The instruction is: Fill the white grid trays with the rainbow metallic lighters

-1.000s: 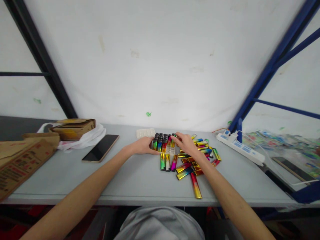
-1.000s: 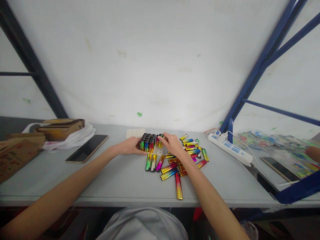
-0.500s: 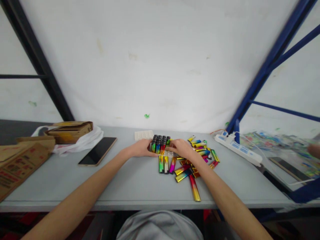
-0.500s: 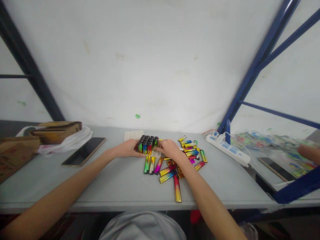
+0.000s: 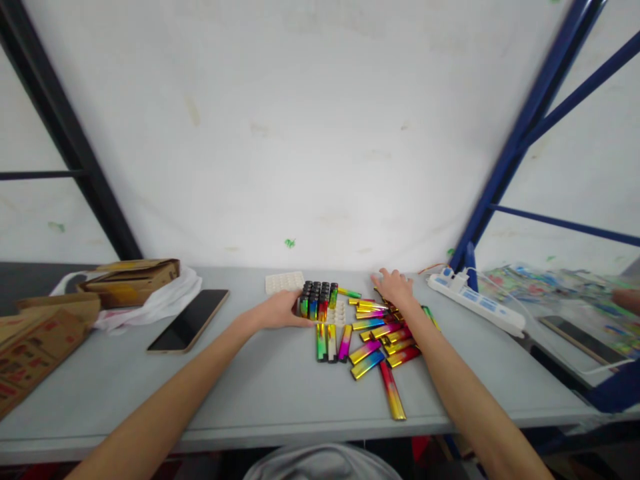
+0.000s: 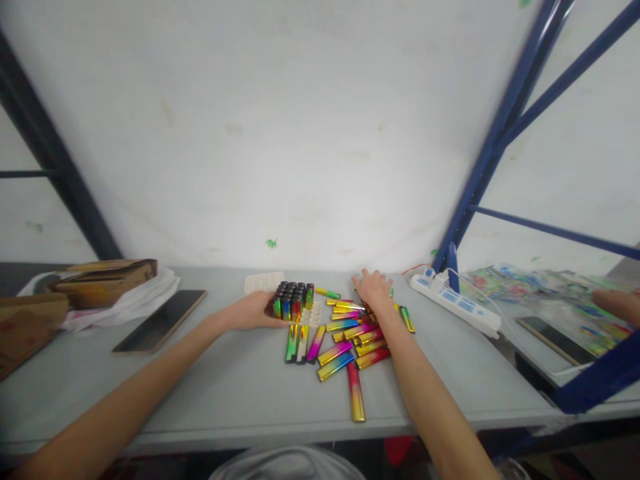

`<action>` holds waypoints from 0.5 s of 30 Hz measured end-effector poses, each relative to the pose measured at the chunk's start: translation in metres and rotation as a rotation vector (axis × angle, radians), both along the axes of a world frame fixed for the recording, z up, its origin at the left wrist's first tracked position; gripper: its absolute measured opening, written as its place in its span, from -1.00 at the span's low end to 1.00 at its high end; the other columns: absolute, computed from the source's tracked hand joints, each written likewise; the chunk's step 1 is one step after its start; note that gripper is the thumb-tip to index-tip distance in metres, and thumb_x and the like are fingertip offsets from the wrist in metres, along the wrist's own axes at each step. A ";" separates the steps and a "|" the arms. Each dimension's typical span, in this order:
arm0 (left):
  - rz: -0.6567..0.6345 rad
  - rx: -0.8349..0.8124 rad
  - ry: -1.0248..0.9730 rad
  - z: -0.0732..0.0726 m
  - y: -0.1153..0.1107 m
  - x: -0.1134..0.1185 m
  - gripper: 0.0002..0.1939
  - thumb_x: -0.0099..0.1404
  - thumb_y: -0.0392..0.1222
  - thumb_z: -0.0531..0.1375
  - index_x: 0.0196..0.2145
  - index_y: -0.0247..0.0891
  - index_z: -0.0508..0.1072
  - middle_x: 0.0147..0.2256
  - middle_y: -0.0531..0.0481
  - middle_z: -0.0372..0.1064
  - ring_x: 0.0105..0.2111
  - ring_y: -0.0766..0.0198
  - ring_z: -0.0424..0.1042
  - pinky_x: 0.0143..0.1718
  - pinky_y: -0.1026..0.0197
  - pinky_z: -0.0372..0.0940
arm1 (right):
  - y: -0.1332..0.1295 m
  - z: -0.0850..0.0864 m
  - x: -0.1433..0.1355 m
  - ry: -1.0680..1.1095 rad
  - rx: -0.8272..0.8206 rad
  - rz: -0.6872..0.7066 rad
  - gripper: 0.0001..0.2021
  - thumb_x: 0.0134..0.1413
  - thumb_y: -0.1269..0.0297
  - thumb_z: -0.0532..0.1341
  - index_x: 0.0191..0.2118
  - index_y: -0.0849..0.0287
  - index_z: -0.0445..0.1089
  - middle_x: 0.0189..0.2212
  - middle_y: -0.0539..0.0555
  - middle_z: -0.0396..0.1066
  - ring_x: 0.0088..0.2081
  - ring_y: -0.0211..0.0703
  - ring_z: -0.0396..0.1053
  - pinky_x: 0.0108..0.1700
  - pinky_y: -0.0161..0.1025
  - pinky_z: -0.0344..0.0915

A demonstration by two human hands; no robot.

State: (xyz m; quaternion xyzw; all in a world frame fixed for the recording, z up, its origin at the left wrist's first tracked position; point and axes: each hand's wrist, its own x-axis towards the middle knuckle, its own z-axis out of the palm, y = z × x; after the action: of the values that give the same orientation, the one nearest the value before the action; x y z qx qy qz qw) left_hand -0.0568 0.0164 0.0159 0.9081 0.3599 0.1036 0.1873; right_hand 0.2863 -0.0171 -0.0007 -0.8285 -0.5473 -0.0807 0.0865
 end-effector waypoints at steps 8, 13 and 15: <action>-0.015 -0.019 -0.005 0.001 -0.001 -0.001 -0.34 0.07 0.34 0.31 -0.09 -0.25 0.45 -0.28 -0.05 0.52 -0.32 0.10 0.45 -0.39 0.22 0.19 | 0.010 0.001 -0.009 0.081 -0.017 0.206 -0.58 0.32 0.40 0.04 0.23 0.09 0.34 0.04 0.29 0.42 0.05 0.07 0.42 0.09 -0.05 0.24; -0.011 -0.004 -0.010 0.000 -0.001 0.000 -0.33 0.05 0.37 0.31 -0.12 -0.26 0.46 -0.29 -0.06 0.51 -0.33 0.09 0.45 -0.40 0.21 0.18 | 0.014 0.000 -0.010 0.438 0.264 0.462 -0.57 0.22 0.44 0.10 0.20 0.25 0.29 -0.17 0.19 0.46 -0.12 -0.07 0.44 -0.01 -0.20 0.30; -0.003 0.009 0.009 0.000 0.000 0.000 -0.33 0.06 0.37 0.31 -0.13 -0.27 0.45 -0.29 -0.07 0.51 -0.34 0.09 0.45 -0.40 0.21 0.18 | 0.012 -0.002 -0.016 0.744 0.288 0.531 -0.70 0.23 0.31 0.12 0.05 0.20 0.34 -0.33 0.05 0.42 -0.32 -0.15 0.43 -0.17 -0.22 0.35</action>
State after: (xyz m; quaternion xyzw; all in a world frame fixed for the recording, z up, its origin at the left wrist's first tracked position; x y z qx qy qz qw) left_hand -0.0563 0.0159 0.0159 0.9099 0.3589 0.1008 0.1819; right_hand 0.2706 -0.0047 -0.0023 -0.6121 -0.6552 0.1714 0.4082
